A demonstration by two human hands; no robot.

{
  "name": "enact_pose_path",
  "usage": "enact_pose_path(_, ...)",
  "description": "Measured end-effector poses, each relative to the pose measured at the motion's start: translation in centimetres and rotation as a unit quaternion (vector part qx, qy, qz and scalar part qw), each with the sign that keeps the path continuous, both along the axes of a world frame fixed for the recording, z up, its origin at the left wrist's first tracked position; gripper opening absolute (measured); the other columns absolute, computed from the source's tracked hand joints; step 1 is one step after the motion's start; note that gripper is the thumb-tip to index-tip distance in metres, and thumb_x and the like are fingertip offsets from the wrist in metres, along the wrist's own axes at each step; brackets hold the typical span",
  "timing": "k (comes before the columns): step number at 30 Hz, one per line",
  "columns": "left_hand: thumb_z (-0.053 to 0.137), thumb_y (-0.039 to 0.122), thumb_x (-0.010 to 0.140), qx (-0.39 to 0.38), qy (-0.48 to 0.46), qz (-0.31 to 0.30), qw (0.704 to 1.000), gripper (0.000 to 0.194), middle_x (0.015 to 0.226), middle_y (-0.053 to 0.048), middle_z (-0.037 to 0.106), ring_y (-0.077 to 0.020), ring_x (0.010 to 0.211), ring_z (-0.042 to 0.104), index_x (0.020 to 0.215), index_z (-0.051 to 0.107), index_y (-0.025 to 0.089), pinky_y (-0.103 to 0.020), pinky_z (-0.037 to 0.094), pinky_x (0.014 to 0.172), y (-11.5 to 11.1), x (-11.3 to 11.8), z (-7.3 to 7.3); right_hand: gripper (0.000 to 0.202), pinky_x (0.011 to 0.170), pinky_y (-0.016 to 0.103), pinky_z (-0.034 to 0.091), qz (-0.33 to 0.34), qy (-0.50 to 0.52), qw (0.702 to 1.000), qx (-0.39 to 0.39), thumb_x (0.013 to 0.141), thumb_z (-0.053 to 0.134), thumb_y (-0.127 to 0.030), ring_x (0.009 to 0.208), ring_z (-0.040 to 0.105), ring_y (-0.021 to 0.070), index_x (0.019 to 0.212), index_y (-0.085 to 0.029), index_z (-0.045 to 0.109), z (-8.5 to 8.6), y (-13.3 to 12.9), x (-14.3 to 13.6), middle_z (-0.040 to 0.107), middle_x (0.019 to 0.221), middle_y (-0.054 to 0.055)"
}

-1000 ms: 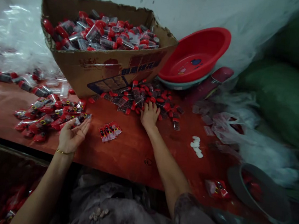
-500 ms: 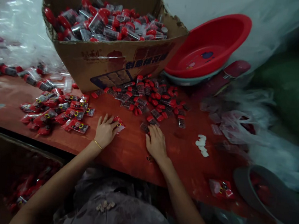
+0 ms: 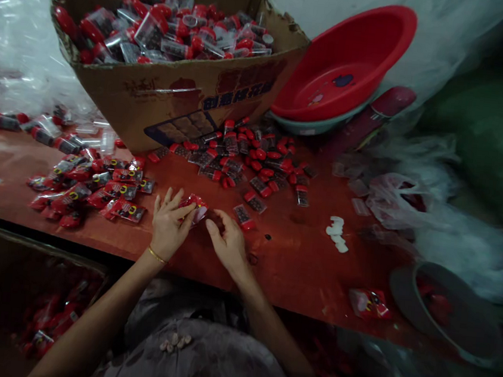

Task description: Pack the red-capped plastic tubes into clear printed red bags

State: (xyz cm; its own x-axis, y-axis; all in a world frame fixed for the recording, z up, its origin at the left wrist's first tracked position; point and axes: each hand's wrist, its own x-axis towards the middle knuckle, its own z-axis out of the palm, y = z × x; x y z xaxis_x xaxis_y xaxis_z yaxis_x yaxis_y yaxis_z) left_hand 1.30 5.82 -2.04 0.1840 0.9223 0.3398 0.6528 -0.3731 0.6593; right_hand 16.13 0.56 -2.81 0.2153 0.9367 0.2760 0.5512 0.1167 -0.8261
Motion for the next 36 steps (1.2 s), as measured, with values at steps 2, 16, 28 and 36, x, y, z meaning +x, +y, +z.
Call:
enact_pose_path(2,0.059,0.031,0.078,-0.002,-0.027,-0.009,1.000,0.021,0.132,-0.006,0.055,-0.0291,0.133,0.034,0.096,0.071,0.030,-0.052,0.011,0.110,-0.7,0.3,0.9,0.028,0.074,0.029,0.049,0.025,0.094,0.995,-0.024,0.086,0.050,-0.039,0.083,0.063,0.0180,0.100,-0.019,0.062,0.1,1.0,-0.9,0.069,0.094,0.006)
enact_pose_path(16,0.083,0.038,0.047,-0.390,-0.558,0.088,0.727,0.040,0.074,-0.002,0.071,-0.0143,0.067,0.064,0.075,0.067,0.015,-0.026,0.050,0.066,-4.6,2.8,2.3,0.030,0.066,0.027,0.044,-0.040,0.052,0.997,0.037,0.091,0.038,-0.034,0.068,0.055,0.0153,0.072,-0.020,0.057,-0.4,-0.3,-3.0,0.060,0.070,0.004)
enact_pose_path(28,0.084,0.036,0.045,-0.420,-0.542,0.080,0.723,0.039,0.063,0.000,0.065,-0.0110,0.059,0.062,0.061,0.058,0.013,-0.022,0.049,0.060,-2.5,1.4,2.4,0.049,0.095,0.044,0.037,0.230,-0.476,0.847,-0.047,0.078,0.048,-0.004,0.123,0.039,0.0283,0.120,-0.026,0.058,2.5,3.6,11.6,0.048,0.136,0.008)
enact_pose_path(36,0.083,0.034,0.052,-0.500,-0.535,0.064,0.678,0.035,0.068,0.001,0.067,-0.0109,0.060,0.063,0.067,0.058,0.016,-0.022,0.049,0.058,-3.2,1.8,2.1,0.023,0.097,0.042,0.034,0.250,-0.424,0.870,-0.037,0.089,0.048,-0.026,0.113,0.049,0.0243,0.107,-0.020,0.062,1.3,2.0,12.0,0.061,0.117,0.010)
